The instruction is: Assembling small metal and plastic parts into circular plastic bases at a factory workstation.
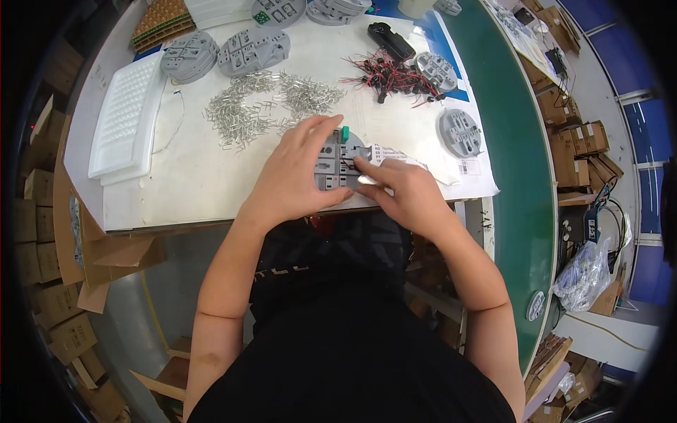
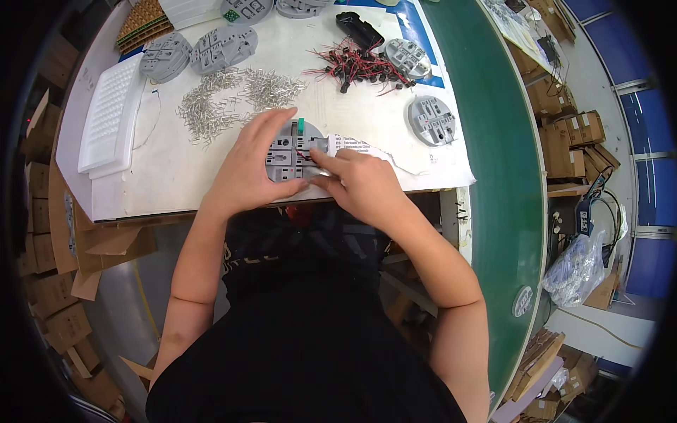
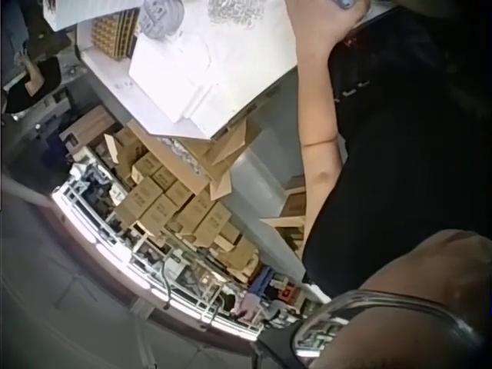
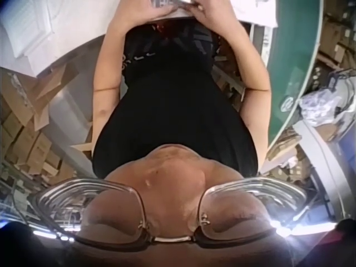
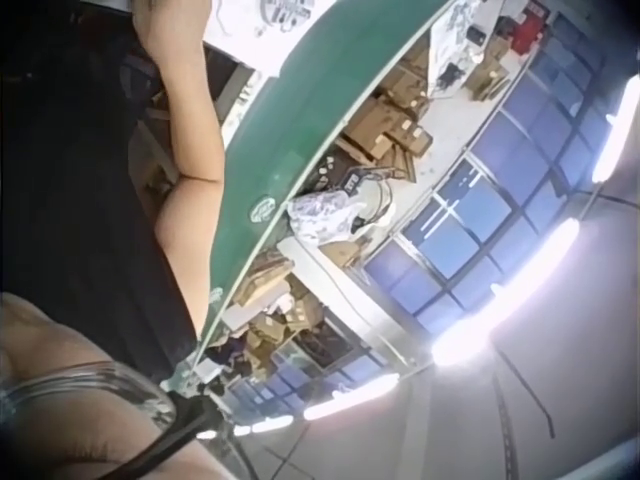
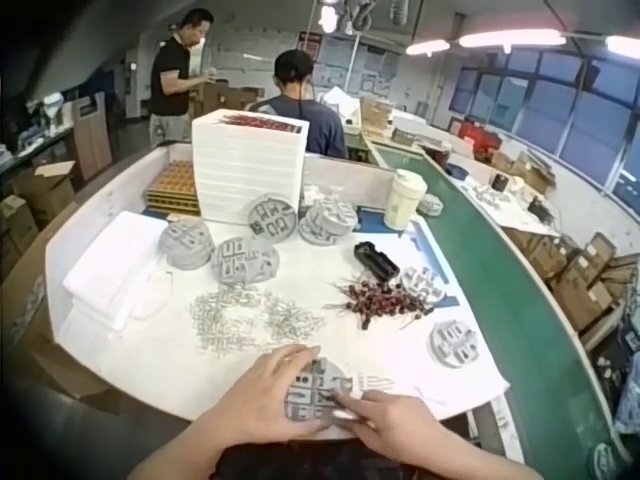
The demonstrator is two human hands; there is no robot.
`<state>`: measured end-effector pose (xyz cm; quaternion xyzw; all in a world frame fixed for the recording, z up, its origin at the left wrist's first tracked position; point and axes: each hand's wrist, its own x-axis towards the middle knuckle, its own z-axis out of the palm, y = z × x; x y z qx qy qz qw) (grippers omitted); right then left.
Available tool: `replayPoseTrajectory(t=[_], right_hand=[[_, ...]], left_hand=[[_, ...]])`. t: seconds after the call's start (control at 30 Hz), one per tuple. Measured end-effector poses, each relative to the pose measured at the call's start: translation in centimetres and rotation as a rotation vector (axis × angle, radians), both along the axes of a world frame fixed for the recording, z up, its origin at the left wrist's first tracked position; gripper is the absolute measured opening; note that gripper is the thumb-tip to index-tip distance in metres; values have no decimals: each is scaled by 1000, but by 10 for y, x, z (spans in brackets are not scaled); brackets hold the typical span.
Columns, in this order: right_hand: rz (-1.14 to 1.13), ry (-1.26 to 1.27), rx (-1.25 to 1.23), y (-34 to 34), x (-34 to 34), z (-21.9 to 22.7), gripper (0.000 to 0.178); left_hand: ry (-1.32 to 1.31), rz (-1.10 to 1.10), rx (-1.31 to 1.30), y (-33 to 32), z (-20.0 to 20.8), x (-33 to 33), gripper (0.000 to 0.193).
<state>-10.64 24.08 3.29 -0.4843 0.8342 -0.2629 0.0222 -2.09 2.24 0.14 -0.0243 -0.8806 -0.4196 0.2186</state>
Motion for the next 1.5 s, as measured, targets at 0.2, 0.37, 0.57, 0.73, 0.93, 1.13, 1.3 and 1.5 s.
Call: replayPoseTrajectory(t=[0.2, 0.37, 0.57, 0.73, 0.93, 1.13, 1.3, 1.5], right_hand=[[-131, -928, -804, -39, -10, -1, 45], [-107, -583, -833, -69, -17, -20, 58], [65, -416, -782, -83, -10, -19, 60], [-43, -1199, -1288, -17, -13, 32, 68], [-209, -417, -231, 11, -26, 33, 46], [-110, 19, 137, -8, -24, 26, 33], [-33, 194, 250, -25, -19, 16, 33], [-44, 207, 166, -29, -18, 8, 32]], left_hand=[[-121, -42, -335, -10, 19, -7, 90], [-272, -67, -308, -3, 33, -15, 87], [-212, -20, -347, 2, 30, -23, 83], [-11, 122, -265, 16, 41, 3, 86], [117, 76, -287, 11, 4, 20, 92], [-63, 28, -145, -1, 12, 13, 103], [-211, -6, 136, -1, 0, 7, 110], [-283, 47, 60, 2, -2, 10, 114]])
